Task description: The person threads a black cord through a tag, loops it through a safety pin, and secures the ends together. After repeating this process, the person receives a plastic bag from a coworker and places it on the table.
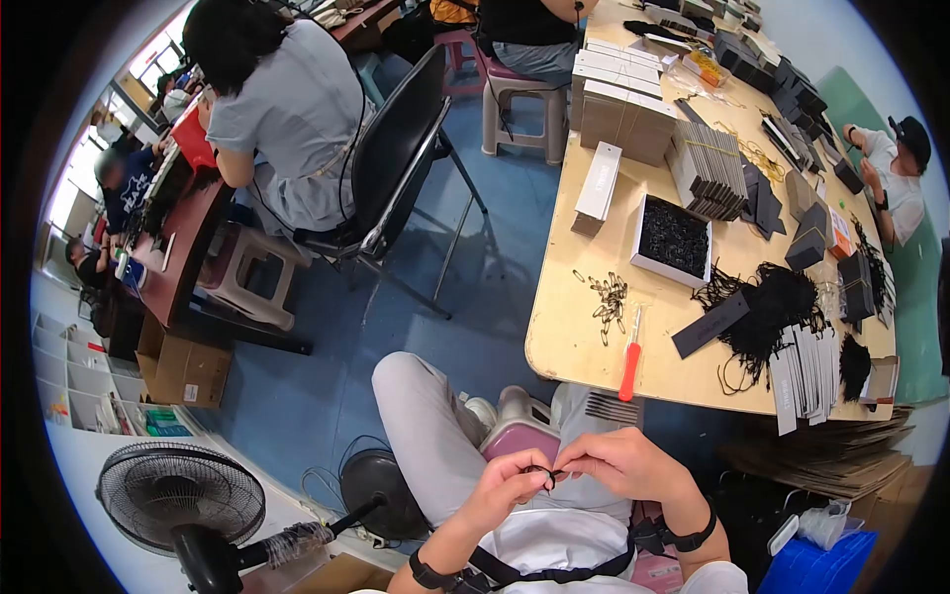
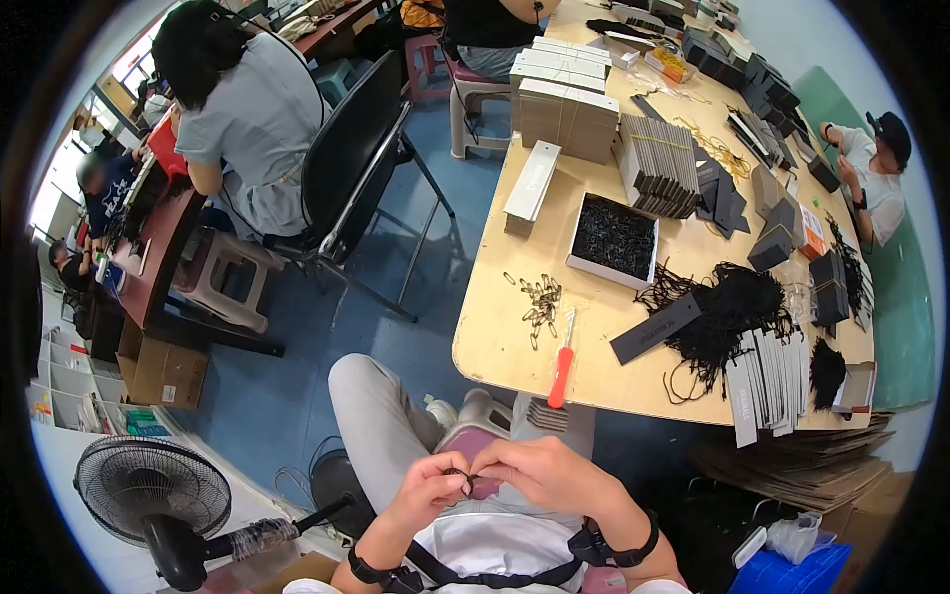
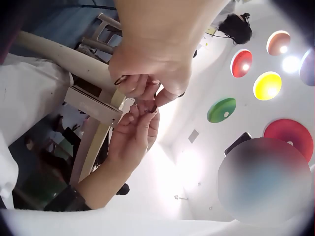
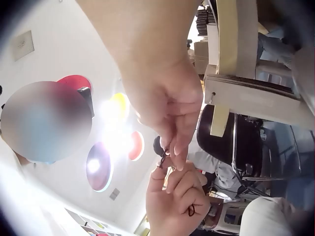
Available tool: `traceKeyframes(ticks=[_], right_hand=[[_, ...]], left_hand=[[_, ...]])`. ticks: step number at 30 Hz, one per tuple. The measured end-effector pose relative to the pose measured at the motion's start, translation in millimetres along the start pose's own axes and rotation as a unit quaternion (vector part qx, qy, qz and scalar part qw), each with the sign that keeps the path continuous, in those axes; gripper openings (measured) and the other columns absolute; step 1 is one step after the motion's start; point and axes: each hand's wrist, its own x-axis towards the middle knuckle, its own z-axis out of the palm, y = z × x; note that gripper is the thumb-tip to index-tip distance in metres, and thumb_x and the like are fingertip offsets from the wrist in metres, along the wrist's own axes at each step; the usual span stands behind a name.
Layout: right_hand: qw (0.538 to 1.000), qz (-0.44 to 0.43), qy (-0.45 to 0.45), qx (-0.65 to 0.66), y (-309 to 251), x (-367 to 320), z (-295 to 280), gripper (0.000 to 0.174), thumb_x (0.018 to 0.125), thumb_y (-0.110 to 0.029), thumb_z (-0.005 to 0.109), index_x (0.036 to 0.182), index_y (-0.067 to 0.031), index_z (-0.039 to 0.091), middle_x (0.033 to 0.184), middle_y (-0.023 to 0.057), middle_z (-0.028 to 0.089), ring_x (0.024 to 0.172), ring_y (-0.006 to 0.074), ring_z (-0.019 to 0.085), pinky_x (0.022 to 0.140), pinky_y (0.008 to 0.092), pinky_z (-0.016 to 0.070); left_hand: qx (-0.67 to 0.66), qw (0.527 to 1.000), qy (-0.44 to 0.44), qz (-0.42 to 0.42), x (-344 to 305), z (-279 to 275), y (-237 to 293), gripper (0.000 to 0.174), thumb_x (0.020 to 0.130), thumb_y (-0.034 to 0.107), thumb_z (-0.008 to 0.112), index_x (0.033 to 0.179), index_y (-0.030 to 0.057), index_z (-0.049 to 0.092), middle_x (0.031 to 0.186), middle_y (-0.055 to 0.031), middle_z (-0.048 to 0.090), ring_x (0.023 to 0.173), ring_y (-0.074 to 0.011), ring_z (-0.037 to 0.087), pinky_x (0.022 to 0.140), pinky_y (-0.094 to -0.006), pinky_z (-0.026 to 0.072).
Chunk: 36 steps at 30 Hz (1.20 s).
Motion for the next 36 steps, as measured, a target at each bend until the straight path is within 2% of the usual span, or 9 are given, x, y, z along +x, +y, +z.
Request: traceKeyframes(ticks=[1,2,4,13,19,28,36], right_hand=[[1.000,0.001,-0.002,-0.001,-1,1,-1,0.013,0.084,-0.007,0.061,0.096,-0.0029,0.061,0.081,0.0112,0.066,0.069,0.0251,0.065,0.062,0.0296,0.0502],[1.000,-0.002,-0.011,-0.005,-3,2,-2,0.013,0.084,-0.007,0.061,0.096,-0.0036,0.062,0.080,0.0106,0.066,0.069,0.0247,0.065,0.062,0.0296,0.0504],[1.000,-0.005,-0.024,-0.009,-6,3,-3,0.012,0.084,-0.008,0.061,0.096,-0.0042,0.062,0.079,0.0100,0.066,0.069,0.0243,0.066,0.062,0.0297,0.0505],[0.998,0.030,-0.047,0.029,-3,6,-2,0.011,0.087,-0.010,0.060,0.095,-0.0030,0.062,0.078,0.0080,0.067,0.070,0.0204,0.067,0.062,0.0280,0.0514],[0.995,-0.011,-0.085,0.046,-3,10,-5,0.011,0.087,-0.008,0.060,0.096,-0.0032,0.063,0.078,0.0074,0.067,0.069,0.0189,0.067,0.061,0.0270,0.0513],[0.998,-0.020,-0.059,0.017,4,8,-2,0.012,0.086,-0.008,0.061,0.096,-0.0035,0.063,0.077,0.0082,0.067,0.067,0.0200,0.067,0.060,0.0276,0.0514],[0.999,0.010,-0.035,0.001,4,6,1,0.011,0.084,-0.010,0.063,0.093,-0.0039,0.060,0.076,0.0077,0.067,0.067,0.0199,0.067,0.061,0.0270,0.0524]], left_hand=[[-0.044,0.999,-0.012,-0.030,0,-2,0,0.017,0.090,0.021,0.054,0.090,0.0044,0.055,0.066,0.0076,0.043,0.053,-0.0008,0.030,0.048,-0.0189,0.0208],[-0.046,0.998,-0.011,-0.030,1,-1,0,0.017,0.090,0.021,0.054,0.090,0.0044,0.055,0.066,0.0076,0.043,0.053,-0.0008,0.030,0.048,-0.0189,0.0208],[-0.059,0.997,-0.032,-0.041,1,0,3,0.017,0.089,0.023,0.054,0.089,0.0054,0.054,0.061,0.0098,0.035,0.049,-0.0002,0.022,0.046,-0.0201,0.0146],[-0.078,0.991,-0.084,-0.062,3,-8,5,0.019,0.090,0.024,0.054,0.088,0.0050,0.053,0.060,0.0100,0.032,0.049,0.0000,0.024,0.046,-0.0195,0.0149],[-0.096,0.985,-0.120,-0.076,4,-16,0,0.019,0.090,0.023,0.055,0.087,0.0048,0.052,0.061,0.0093,0.034,0.049,0.0001,0.024,0.045,-0.0191,0.0152],[-0.128,0.982,-0.114,-0.084,7,-16,0,0.019,0.090,0.024,0.056,0.088,0.0048,0.052,0.063,0.0080,0.037,0.049,0.0003,0.024,0.045,-0.0187,0.0160],[-0.137,0.982,-0.102,-0.076,7,-13,-5,0.021,0.091,0.025,0.056,0.089,0.0047,0.052,0.063,0.0076,0.038,0.048,0.0003,0.024,0.045,-0.0189,0.0164]])
